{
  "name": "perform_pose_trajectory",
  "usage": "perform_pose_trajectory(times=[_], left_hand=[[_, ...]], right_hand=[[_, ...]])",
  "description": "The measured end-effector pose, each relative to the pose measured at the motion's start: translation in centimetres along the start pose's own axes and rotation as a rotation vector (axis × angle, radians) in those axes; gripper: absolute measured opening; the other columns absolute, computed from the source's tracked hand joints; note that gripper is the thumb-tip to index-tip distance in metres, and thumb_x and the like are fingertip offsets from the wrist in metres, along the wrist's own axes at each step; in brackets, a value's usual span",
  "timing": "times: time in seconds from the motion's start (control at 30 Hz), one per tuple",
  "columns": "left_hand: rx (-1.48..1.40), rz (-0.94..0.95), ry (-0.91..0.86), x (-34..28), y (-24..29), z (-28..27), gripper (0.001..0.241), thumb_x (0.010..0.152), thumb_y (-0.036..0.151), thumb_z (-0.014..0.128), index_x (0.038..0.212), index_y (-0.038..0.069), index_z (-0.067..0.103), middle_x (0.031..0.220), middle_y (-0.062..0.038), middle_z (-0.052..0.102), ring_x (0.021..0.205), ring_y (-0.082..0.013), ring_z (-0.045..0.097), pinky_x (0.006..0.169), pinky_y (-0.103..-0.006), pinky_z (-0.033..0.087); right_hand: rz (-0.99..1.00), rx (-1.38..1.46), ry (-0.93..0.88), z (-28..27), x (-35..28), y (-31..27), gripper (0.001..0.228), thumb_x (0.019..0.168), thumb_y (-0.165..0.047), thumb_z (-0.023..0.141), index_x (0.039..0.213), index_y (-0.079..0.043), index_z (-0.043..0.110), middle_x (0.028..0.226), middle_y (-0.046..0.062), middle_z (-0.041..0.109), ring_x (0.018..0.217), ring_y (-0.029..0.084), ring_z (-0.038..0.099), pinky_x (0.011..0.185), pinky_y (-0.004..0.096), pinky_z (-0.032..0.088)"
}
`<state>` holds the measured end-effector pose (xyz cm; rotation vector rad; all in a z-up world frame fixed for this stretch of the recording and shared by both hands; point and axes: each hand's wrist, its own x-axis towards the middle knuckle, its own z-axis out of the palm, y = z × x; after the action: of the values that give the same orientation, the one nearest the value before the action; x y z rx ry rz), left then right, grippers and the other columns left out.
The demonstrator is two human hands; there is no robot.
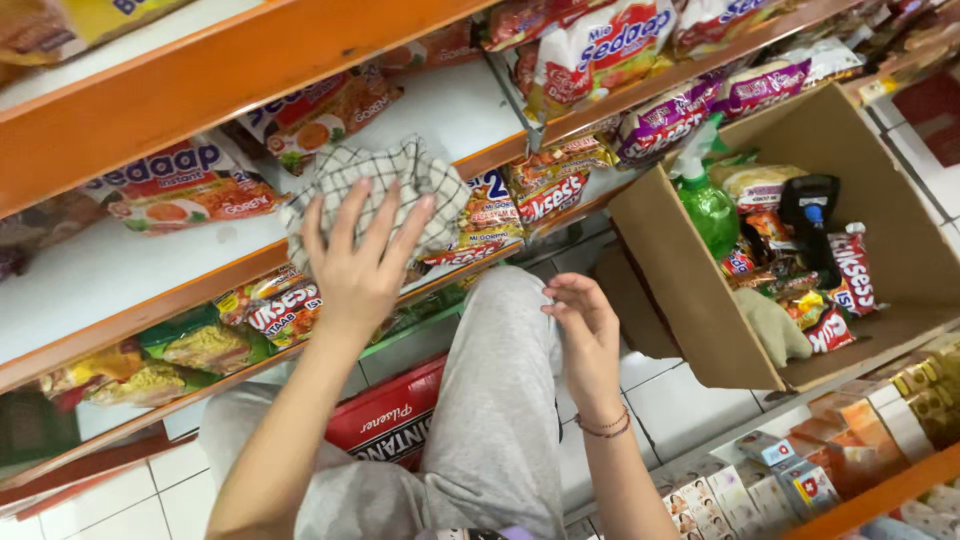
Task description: The person wipes down instant noodle packages with a cloth, scans them using a handheld barcode scanner, and places them back onto the shelves in a organized manner.
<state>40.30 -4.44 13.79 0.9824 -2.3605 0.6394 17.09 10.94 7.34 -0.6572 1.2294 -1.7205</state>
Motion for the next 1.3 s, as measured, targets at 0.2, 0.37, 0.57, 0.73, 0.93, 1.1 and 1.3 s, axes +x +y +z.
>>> perform_pose_trajectory(times=[0.2, 0.37, 0.57, 0.73, 0.93, 1.1, 1.3], left_hand=[[0.044, 0.071, -0.063, 1.4, 0.4, 2.2, 0.054, 0.094, 0.042, 0.065, 0.147, 0.035, 0.057, 0.162, -0.009, 0.042, 0.14, -0.0373, 0.049, 0.098, -0.0705, 0.041], [0.26, 0.117, -0.042, 2.0, 1.1, 4.6, 0.059, 0.098, 0.032, 0.057, 0.157, 0.037, 0.056, 0.163, -0.008, 0.044, 0.132, -0.0316, 0.051, 0.095, -0.061, 0.044], [0.274, 0.1, -0.006, 4.8, 4.4, 7.0, 0.057, 0.101, 0.036, 0.054, 0.158, 0.032, 0.053, 0.158, -0.008, 0.048, 0.128, -0.0279, 0.053, 0.092, -0.0586, 0.045], [0.238, 0.015, 0.027, 7.1, 6.6, 7.5, 0.064, 0.098, 0.035, 0.056, 0.161, 0.035, 0.042, 0.147, -0.005, 0.053, 0.121, -0.0247, 0.054, 0.092, -0.0563, 0.047], [0.001, -0.08, -0.102, 7.1, 5.4, 5.8, 0.075, 0.093, 0.026, 0.064, 0.163, 0.03, 0.036, 0.138, -0.002, 0.057, 0.117, -0.0212, 0.056, 0.092, -0.0494, 0.048], [0.008, -0.1, -0.135, 5.6, 3.9, 4.2, 0.076, 0.089, 0.024, 0.064, 0.161, 0.026, 0.038, 0.138, -0.004, 0.058, 0.12, -0.0224, 0.056, 0.092, -0.0507, 0.045], [-0.144, -0.111, -0.034, 4.6, 2.6, 3.8, 0.063, 0.093, 0.021, 0.065, 0.154, 0.023, 0.049, 0.145, -0.005, 0.057, 0.128, -0.0256, 0.054, 0.097, -0.053, 0.043]], right_hand=[[-0.021, -0.058, 0.007, 0.1, 1.5, -0.1, 0.025, 0.094, 0.002, 0.055, 0.118, 0.003, 0.062, 0.114, 0.01, 0.066, 0.108, 0.018, 0.064, 0.091, 0.033, 0.054], [-0.014, -0.083, -0.006, 0.9, 3.0, 0.8, 0.023, 0.095, 0.003, 0.055, 0.117, 0.002, 0.063, 0.113, 0.009, 0.066, 0.107, 0.017, 0.064, 0.091, 0.033, 0.054], [-0.011, -0.056, -0.041, 2.2, 4.6, 1.4, 0.023, 0.095, 0.003, 0.055, 0.117, 0.001, 0.063, 0.113, 0.008, 0.066, 0.107, 0.016, 0.064, 0.091, 0.033, 0.054], [-0.053, -0.07, -0.037, 3.4, 5.0, 1.2, 0.021, 0.096, 0.004, 0.057, 0.116, 0.002, 0.063, 0.112, 0.008, 0.066, 0.106, 0.017, 0.063, 0.091, 0.033, 0.054], [-0.064, -0.088, -0.05, 5.5, 4.7, 0.8, 0.021, 0.096, 0.004, 0.056, 0.116, 0.002, 0.063, 0.112, 0.007, 0.066, 0.106, 0.016, 0.064, 0.091, 0.032, 0.055], [-0.117, -0.094, -0.067, 6.2, 4.7, 0.6, 0.019, 0.099, 0.004, 0.057, 0.117, 0.001, 0.062, 0.112, 0.007, 0.065, 0.105, 0.015, 0.063, 0.09, 0.031, 0.055], [-0.298, -0.326, -0.039, 7.1, 7.8, 0.5, 0.024, 0.1, 0.009, 0.06, 0.123, 0.001, 0.062, 0.113, 0.007, 0.065, 0.106, 0.013, 0.062, 0.095, 0.027, 0.051]])
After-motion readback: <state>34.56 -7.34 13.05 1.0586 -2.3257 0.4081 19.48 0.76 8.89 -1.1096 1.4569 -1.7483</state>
